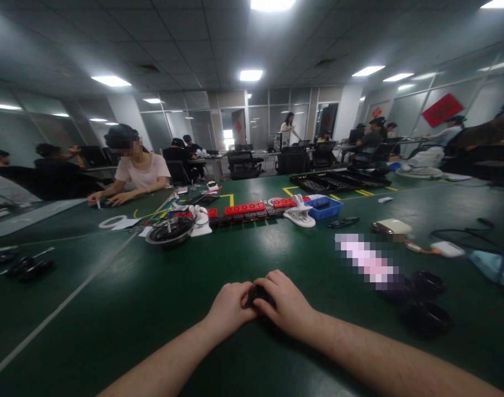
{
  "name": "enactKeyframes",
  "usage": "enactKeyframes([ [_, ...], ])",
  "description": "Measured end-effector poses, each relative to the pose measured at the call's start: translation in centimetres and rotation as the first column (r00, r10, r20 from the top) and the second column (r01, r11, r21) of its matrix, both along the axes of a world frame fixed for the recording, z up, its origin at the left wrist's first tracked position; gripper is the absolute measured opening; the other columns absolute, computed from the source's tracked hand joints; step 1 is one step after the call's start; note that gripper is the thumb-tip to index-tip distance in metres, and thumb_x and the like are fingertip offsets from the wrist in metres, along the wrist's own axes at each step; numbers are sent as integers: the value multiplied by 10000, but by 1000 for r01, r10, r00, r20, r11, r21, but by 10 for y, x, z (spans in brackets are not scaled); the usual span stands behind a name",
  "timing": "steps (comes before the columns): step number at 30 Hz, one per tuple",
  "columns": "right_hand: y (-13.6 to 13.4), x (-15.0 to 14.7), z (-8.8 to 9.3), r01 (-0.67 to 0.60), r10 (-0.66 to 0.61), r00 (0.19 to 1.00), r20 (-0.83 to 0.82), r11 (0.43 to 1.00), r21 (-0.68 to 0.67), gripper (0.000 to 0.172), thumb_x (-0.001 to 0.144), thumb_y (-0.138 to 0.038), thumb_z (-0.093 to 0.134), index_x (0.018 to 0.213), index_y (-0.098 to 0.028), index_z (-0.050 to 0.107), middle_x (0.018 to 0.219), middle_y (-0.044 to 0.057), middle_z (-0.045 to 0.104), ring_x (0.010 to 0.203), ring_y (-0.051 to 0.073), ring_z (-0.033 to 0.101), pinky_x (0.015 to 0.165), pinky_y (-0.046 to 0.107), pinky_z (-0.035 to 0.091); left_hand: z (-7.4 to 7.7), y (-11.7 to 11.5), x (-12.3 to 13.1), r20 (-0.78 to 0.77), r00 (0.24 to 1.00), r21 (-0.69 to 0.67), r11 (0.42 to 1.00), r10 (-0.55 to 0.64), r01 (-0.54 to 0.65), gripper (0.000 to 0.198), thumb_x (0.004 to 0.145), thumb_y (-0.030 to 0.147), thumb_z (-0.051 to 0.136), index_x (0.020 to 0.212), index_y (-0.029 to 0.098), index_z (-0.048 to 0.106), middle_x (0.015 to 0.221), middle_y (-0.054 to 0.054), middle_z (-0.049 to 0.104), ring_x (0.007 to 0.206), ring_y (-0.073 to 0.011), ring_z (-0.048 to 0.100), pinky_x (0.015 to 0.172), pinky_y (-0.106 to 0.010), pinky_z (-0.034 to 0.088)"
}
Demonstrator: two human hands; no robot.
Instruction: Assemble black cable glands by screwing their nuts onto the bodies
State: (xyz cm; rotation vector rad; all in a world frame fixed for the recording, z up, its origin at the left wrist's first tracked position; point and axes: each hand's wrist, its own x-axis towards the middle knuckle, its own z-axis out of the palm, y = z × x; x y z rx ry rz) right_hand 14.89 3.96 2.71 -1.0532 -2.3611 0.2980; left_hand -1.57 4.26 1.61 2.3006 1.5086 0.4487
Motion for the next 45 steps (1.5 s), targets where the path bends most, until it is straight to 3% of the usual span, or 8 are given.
enactKeyframes([
  [8, -1, 0, 2, -42, 43, 999, -7, 999, 13, 217, 778, -187, 500, 992, -182, 533, 889, 51, 528, 854, 176, 454, 771, 323, 397, -3, 2, -1, -21, 1000, 7, 1000, 19, -19, 226, 642, 307, 569, 579, 188, 388, 575, 61, 425, 562, -106, 408, 538, -216, 263],
  [16, -6, 0, 6, -109, 110, 994, -26, 993, 36, 242, 778, -207, 508, 1016, -209, 555, 970, 45, 529, 921, 179, 431, 830, 337, 376, -6, 3, -3, 9, 1000, 4, 1000, -8, 7, 116, 651, 279, 561, 679, 189, 492, 616, 48, 485, 584, -114, 438, 553, -215, 289],
  [27, -10, 1, -1, -84, 86, 996, -11, 986, 141, 144, 773, -236, 496, 808, -228, 636, 1161, 45, 477, 1125, 229, 338, 998, 484, 188, -11, 5, -4, 33, 999, 16, 1000, 0, 0, 182, 651, 258, 533, 580, 187, 381, 548, 66, 406, 526, -95, 399, 515, -205, 256],
  [37, -5, 0, -5, -1, 3, 1000, -12, 985, 171, 164, 771, -195, 476, 698, -194, 622, 1037, 49, 518, 1060, 219, 372, 997, 484, 158, -10, 6, -4, 72, 997, -23, 1000, -4, 6, 214, 644, 300, 567, 598, 187, 391, 539, 85, 378, 516, -80, 381, 501, -195, 235],
  [41, -3, 0, -2, 79, -80, 997, 0, 985, 153, 133, 770, -206, 495, 688, -182, 597, 891, 42, 507, 906, 191, 419, 941, 439, 244, -10, 5, -4, 72, 997, 6, 1000, -5, 5, 271, 657, 352, 575, 581, 185, 376, 535, 84, 378, 525, -83, 391, 517, -197, 243],
  [45, 0, 1, 0, 139, -144, 989, 28, 982, 125, 227, 810, -289, 471, 632, -169, 545, 813, 36, 473, 816, 176, 413, 782, 359, 340, -9, 4, -4, 83, 997, 0, 1000, -10, 10, 326, 663, 426, 577, 577, 185, 375, 544, 81, 388, 525, -87, 403, 512, -200, 249],
])
